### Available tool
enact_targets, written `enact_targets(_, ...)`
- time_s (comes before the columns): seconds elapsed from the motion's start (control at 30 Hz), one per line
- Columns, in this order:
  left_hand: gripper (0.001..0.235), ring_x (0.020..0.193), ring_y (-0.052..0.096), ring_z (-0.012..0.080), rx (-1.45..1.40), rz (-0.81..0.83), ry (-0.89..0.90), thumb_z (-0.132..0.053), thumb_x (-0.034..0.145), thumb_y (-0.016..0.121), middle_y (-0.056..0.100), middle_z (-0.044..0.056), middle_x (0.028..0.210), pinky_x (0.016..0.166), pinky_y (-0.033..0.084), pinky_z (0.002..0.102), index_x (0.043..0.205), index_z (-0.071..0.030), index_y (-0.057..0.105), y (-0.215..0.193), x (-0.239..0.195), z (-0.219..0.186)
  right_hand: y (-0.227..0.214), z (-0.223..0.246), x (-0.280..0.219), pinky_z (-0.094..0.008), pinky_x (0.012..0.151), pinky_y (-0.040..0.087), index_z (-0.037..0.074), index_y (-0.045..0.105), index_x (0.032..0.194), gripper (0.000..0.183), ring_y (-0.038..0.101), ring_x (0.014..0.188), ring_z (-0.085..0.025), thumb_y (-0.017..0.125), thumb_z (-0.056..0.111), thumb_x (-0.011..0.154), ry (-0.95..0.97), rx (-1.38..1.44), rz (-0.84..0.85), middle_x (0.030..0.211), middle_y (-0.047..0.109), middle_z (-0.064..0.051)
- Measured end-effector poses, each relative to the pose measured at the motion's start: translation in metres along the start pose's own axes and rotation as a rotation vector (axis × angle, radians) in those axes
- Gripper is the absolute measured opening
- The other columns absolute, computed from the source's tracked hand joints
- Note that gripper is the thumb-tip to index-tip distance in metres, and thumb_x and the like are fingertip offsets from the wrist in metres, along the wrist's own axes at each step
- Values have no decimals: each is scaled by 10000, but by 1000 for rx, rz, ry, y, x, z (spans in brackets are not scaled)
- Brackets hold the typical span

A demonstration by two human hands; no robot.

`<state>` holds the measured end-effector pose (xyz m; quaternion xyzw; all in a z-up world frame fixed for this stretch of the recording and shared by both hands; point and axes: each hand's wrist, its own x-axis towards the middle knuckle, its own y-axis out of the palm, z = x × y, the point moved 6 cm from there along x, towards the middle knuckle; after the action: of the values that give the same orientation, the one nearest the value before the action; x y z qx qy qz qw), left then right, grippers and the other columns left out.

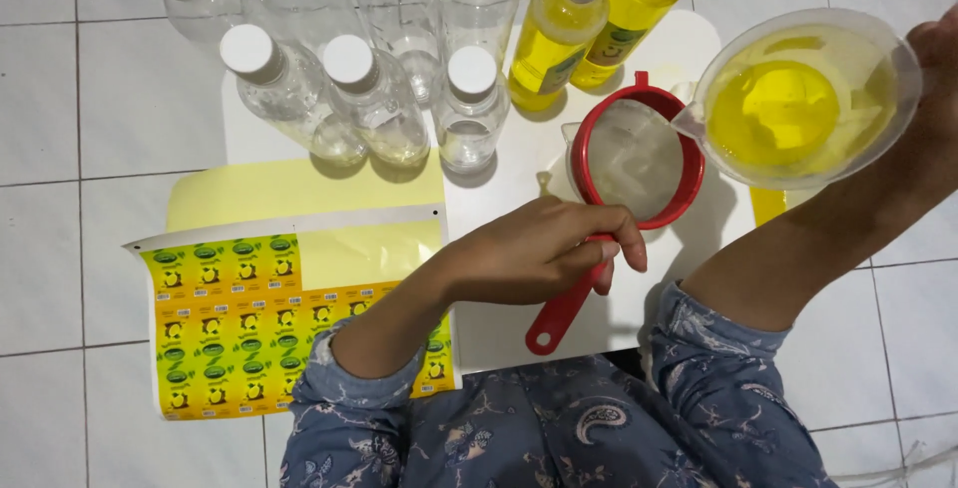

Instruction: The person applies a label to a plastic bottle filled with yellow liquid. They then use a red strainer to pour the yellow liquid from a large container into several empty plastic bottles.

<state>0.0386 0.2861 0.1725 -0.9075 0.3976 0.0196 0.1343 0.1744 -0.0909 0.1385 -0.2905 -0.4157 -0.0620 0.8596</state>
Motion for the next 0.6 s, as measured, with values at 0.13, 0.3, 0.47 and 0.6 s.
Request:
enact_targets(0.13, 293, 626, 680, 160, -32, 18, -50, -112, 985, 411, 738, 42, 784, 529, 509, 318, 1111, -161, 672, 3, 5, 1, 17, 62, 10, -365, 809, 606, -98, 703, 1109, 356, 606, 760, -255, 581, 63, 1403, 6, -231, -113, 890, 612, -200)
enact_targets(0.3, 430, 707, 691, 186, -63, 39, -64, -82, 902, 353, 648, 48, 734, 577, 529, 345, 1218, -142, 637, 7, 7, 6, 29, 85, 10, -219, 598, 544, 126, 788, 1058, 282, 526, 653, -114, 879, -105, 1192, -480, -1048, -36, 838, 641, 4)
enact_targets(0.47, 411, 713, 689, 177, 3, 48, -5, -64, 919, 341, 652, 34, 743, 588, 521, 346, 1234, -147, 593, 11, 9, 8, 21, 82, 5, -262, 630, 444, 53, 669, 1037, 284, 417, 647, -134, 818, -40, 1260, -245, -675, -91, 831, 565, -48)
enact_targets(0.6, 392, 673, 680, 195, -5, 46, 14, -72, 938, 323, 660, 48, 725, 560, 517, 360, 1206, -121, 604, 11, 9, 8, 17, 65, 1, -374, 639, 330, -77, 563, 894, 449, 312, 592, -215, 675, -135, 1325, 61, -98, -85, 742, 491, -169)
